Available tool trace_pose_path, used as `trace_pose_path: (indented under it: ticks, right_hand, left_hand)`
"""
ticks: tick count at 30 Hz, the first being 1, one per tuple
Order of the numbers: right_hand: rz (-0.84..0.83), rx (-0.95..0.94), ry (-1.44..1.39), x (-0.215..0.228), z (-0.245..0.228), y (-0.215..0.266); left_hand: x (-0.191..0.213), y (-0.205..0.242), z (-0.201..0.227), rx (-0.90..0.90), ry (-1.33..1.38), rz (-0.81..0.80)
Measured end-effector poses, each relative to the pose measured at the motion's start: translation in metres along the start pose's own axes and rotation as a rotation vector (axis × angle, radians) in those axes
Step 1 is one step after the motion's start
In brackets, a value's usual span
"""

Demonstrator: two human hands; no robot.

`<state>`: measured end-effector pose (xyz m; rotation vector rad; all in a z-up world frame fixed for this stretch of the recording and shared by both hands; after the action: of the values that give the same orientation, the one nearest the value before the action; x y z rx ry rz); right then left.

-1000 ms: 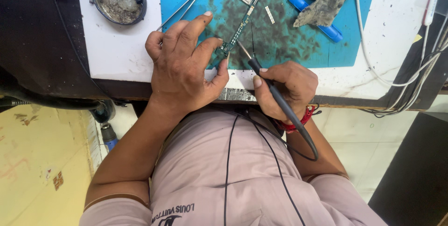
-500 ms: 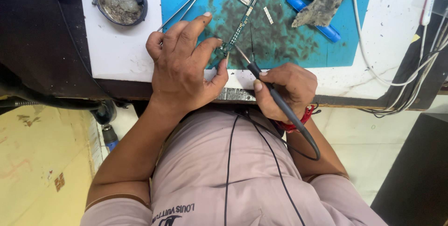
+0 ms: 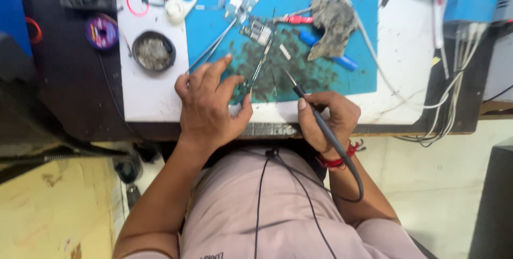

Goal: The person uses a soldering iron and tweezers to apply solder to a small circuit board. They then switch to a hot air gun to heat the board while holding it with tweezers, and finally return to using the soldering iron to finish the work.

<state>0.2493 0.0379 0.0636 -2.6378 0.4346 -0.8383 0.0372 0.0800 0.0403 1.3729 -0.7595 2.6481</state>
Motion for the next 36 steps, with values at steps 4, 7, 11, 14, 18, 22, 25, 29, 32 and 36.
trace_pose_path:
  ticks: [4,7,11,14,18,22,25,29,32,36]
  right_hand:
    - [-0.074,-0.046,0.123,0.009,-0.006,-0.008]
    - [-0.024,-0.110,0.045,0.018,-0.009,-0.010]
    - [-0.088,-0.121,0.106,0.016,-0.017,-0.022]
    - [-0.085,-0.156,0.115,0.016,-0.019,-0.022]
    - [-0.100,-0.097,0.150,0.013,-0.025,-0.025]
    - [-0.150,-0.155,0.213,0.009,-0.020,-0.029]
    - [-0.094,-0.202,0.045,0.006,-0.020,-0.033]
    - [-0.072,-0.017,-0.020,-0.018,-0.050,-0.057]
    - [-0.101,0.152,-0.091,-0.051,-0.082,-0.090]
    - [-0.252,0.306,-0.073,-0.118,-0.123,-0.135]
  left_hand:
    - [0.000,-0.004,0.001,-0.004,0.000,0.020]
    - [0.000,-0.003,0.001,0.006,0.000,0.040]
    - [0.004,-0.009,0.004,0.038,0.012,0.043]
    - [0.002,-0.006,0.001,0.043,0.004,0.027]
    - [-0.001,-0.004,-0.001,0.044,0.017,0.029]
    - [0.003,-0.009,0.001,0.034,0.034,0.028]
    - [0.006,-0.008,0.002,0.047,0.056,0.021]
    - [0.014,-0.006,0.003,0.016,0.127,0.070]
    - [0.027,0.000,-0.001,0.023,0.269,0.162]
    - [0.028,0.024,-0.018,0.193,0.833,0.090]
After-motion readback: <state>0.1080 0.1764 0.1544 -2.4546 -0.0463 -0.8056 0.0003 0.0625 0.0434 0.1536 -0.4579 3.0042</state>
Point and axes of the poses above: each hand's wrist, its own y-axis away from the middle knuckle, its own x-axis out of the back of the hand, z = x × y, the point moved 9 cm from there along -y, towards the middle knuckle, and after that the axes turned 6 degrees about z, right-handed, at the moved point
